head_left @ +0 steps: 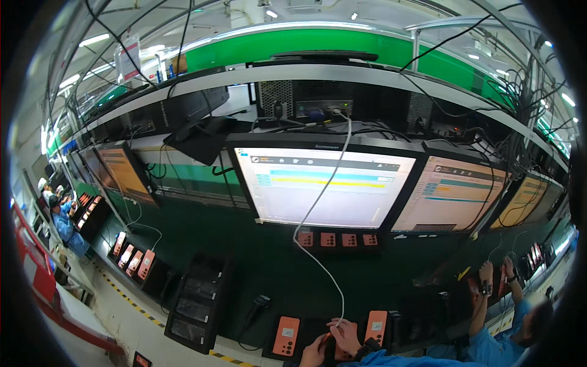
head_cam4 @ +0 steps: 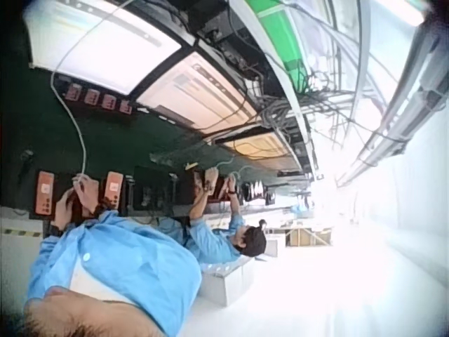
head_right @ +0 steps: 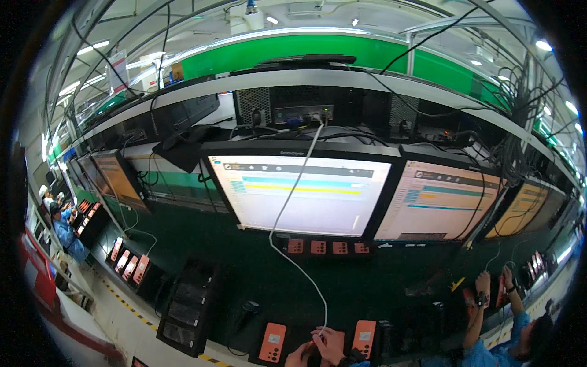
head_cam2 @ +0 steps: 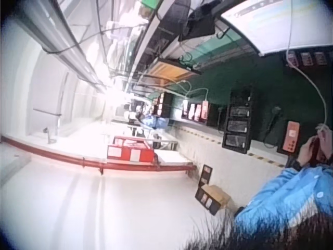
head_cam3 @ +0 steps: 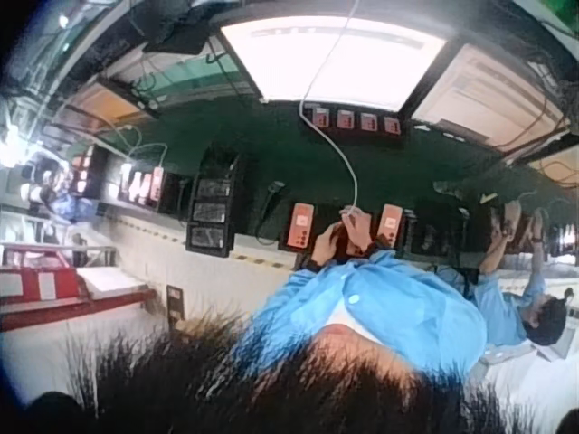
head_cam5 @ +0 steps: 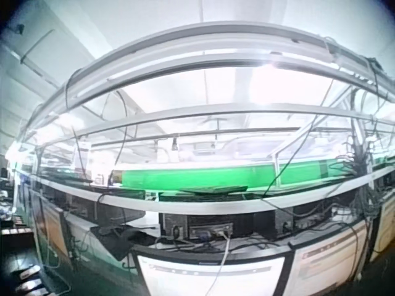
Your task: The recorder is performing functional testing and scanning of smartphones on a production line in a factory.
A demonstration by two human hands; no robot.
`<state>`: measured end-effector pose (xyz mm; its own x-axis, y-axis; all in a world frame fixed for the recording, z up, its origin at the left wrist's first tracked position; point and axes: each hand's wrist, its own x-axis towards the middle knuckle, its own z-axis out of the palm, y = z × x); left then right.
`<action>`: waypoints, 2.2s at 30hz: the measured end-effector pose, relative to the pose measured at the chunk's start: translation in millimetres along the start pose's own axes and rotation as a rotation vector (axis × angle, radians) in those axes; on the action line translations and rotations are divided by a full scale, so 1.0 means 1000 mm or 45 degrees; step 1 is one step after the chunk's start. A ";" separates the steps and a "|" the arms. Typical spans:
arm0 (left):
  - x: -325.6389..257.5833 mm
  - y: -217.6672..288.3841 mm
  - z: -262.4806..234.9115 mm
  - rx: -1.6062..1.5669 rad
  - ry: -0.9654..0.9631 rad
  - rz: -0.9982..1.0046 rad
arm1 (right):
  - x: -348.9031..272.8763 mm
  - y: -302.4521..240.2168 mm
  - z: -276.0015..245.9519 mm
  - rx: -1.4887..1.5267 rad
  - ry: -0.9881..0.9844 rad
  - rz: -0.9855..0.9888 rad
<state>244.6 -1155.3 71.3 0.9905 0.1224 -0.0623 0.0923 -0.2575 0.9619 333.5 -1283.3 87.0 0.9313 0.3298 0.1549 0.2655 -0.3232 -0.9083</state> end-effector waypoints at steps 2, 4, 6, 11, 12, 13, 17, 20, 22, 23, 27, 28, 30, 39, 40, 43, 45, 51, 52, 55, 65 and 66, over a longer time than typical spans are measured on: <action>0.000 0.003 0.000 -0.032 -0.051 0.000 | 0.005 0.008 0.001 -0.130 0.014 -0.093; 0.000 0.008 -0.001 -0.058 -0.021 0.043 | 0.004 0.022 0.009 -0.047 0.088 -0.064; 0.001 0.014 -0.004 -0.068 -0.048 0.042 | 0.002 0.026 0.014 0.356 0.317 0.400; 0.009 -0.013 -0.013 0.217 0.081 -0.069 | 0.010 0.021 0.004 0.219 0.434 0.409; 0.012 -0.018 -0.016 0.222 0.099 -0.184 | 0.008 0.019 -0.001 0.138 0.464 0.338; 0.015 -0.020 -0.020 0.190 0.062 -0.270 | 0.004 0.011 -0.006 0.152 0.430 0.410; 0.029 -0.038 -0.027 0.279 0.206 0.002 | -0.044 0.075 -0.012 0.394 0.472 0.592; 0.045 -0.032 -0.059 0.357 0.211 0.005 | -0.078 0.096 -0.016 0.317 0.513 0.610; 0.060 -0.034 -0.092 0.256 0.375 0.039 | -0.085 0.067 -0.019 0.392 0.545 0.729; 0.068 -0.054 -0.109 0.321 0.470 0.034 | -0.085 0.050 -0.023 0.465 0.582 0.813; 0.102 -0.101 -0.170 0.934 0.803 -0.271 | -0.097 0.031 -0.024 0.412 0.609 0.862; 0.111 -0.109 -0.179 0.941 0.764 -0.452 | -0.100 0.029 -0.023 0.396 0.636 0.889; 0.120 -0.139 -0.193 0.676 0.568 -0.512 | -0.110 0.027 -0.021 0.343 0.550 0.941; 0.090 -0.111 -0.217 0.332 0.172 -0.662 | -0.109 0.038 -0.010 0.435 0.358 0.939; 0.076 -0.080 -0.202 0.510 0.387 -0.302 | -0.106 0.043 -0.013 0.441 0.299 0.903; 0.019 -0.021 -0.169 0.328 0.526 -0.377 | -0.094 0.054 -0.018 0.442 0.286 0.811; -0.011 -0.017 -0.152 0.089 0.346 -0.413 | -0.088 0.071 -0.024 0.352 0.220 0.716; -0.051 0.052 -0.075 -0.168 0.279 -0.325 | -0.080 0.080 -0.024 0.295 0.032 0.626; -0.050 0.061 -0.064 -0.120 0.358 -0.199 | -0.080 0.078 -0.023 0.297 0.013 0.600; -0.048 0.042 -0.056 0.097 0.052 -0.376 | -0.081 0.074 -0.030 0.230 -0.029 0.615; -0.052 0.056 -0.012 -0.070 0.057 -0.405 | -0.081 0.091 -0.040 0.487 -0.003 0.577; -0.049 0.065 -0.008 -0.086 0.070 -0.383 | -0.081 0.093 -0.042 0.507 -0.009 0.563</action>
<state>201.7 -1170.8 139.1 0.9125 0.2356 -0.3343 0.3719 -0.1377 0.9180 292.8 -1377.6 6.8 0.9299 0.2462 -0.2731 -0.2628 -0.0744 -0.9620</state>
